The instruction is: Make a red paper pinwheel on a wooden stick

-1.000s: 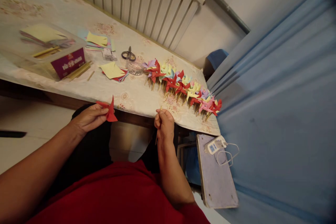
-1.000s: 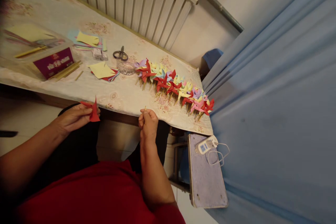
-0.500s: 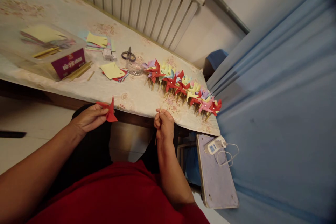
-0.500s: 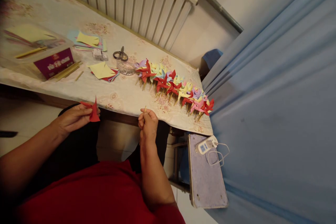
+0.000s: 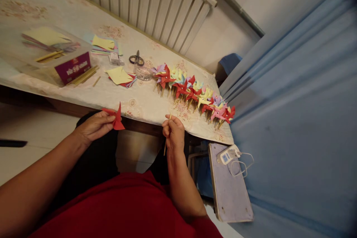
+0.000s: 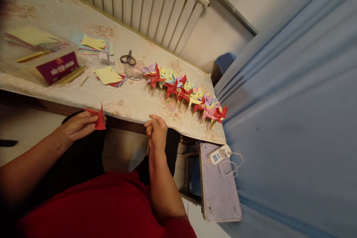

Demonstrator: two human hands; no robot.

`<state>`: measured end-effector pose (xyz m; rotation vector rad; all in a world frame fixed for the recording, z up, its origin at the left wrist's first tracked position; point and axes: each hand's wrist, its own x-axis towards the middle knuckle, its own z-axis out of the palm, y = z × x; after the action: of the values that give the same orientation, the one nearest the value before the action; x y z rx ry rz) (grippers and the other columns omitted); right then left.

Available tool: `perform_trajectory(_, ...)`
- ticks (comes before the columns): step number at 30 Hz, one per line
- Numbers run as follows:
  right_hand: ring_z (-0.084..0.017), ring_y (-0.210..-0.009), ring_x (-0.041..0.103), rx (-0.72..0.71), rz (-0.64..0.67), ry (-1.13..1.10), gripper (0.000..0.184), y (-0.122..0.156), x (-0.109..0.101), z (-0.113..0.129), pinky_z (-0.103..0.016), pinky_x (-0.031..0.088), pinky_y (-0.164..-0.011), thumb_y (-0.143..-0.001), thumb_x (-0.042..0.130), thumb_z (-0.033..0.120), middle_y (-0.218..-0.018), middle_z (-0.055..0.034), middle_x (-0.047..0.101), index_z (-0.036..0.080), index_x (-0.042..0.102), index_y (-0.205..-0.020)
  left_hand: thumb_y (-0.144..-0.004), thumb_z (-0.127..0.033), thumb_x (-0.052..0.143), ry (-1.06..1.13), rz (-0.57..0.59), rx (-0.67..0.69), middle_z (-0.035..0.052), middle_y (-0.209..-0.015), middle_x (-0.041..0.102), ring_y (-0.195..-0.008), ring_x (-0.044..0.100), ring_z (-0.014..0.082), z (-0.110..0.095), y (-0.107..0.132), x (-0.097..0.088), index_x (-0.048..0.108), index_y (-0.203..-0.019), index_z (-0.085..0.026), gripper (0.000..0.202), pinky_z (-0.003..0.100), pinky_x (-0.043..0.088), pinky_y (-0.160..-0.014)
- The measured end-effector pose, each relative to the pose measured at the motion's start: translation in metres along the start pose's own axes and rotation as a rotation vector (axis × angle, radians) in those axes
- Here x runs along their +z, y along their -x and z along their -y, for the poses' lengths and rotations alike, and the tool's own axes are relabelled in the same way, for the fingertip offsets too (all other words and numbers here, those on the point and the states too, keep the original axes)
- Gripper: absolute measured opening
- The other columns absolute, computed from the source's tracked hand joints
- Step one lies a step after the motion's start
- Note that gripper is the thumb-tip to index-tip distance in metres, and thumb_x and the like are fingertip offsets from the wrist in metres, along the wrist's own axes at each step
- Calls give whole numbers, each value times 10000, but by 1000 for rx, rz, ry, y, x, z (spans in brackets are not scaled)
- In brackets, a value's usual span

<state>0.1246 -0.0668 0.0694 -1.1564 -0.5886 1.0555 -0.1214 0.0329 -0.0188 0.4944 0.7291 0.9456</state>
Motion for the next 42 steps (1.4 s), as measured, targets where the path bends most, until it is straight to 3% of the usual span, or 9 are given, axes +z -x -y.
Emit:
perform_trajectory(11, -42, -363, 292, -11, -20, 2, 160, -2, -2, -2, -187, 185, -395, -724, 562, 252, -519, 53, 593, 163, 605, -851, -531, -1, 811, -19, 10, 8, 79, -716, 745, -628, 686, 152, -1, 2, 2, 721, -798, -104, 300, 241, 585, -665)
perform_trajectory(18, -28, -340, 219, 16, 3, -1, 210, -1, -2, -1, -186, 136, -377, -720, 546, 237, -520, 63, 592, 159, 607, -905, -552, 16, 787, -12, -1, -8, 68, -718, 736, -642, 683, 146, -1, 0, 0, 696, -791, -113, 287, 240, 580, -681)
perform_trajectory(42, -17, -314, 217, 20, -32, 7, 169, -3, -5, -5, -191, 111, -369, -733, 578, 254, -507, 74, 575, 158, 608, -869, -591, 61, 725, -6, -27, -13, 54, -710, 736, -641, 678, 134, -2, 3, 3, 672, -805, -107, 277, 235, 585, -677)
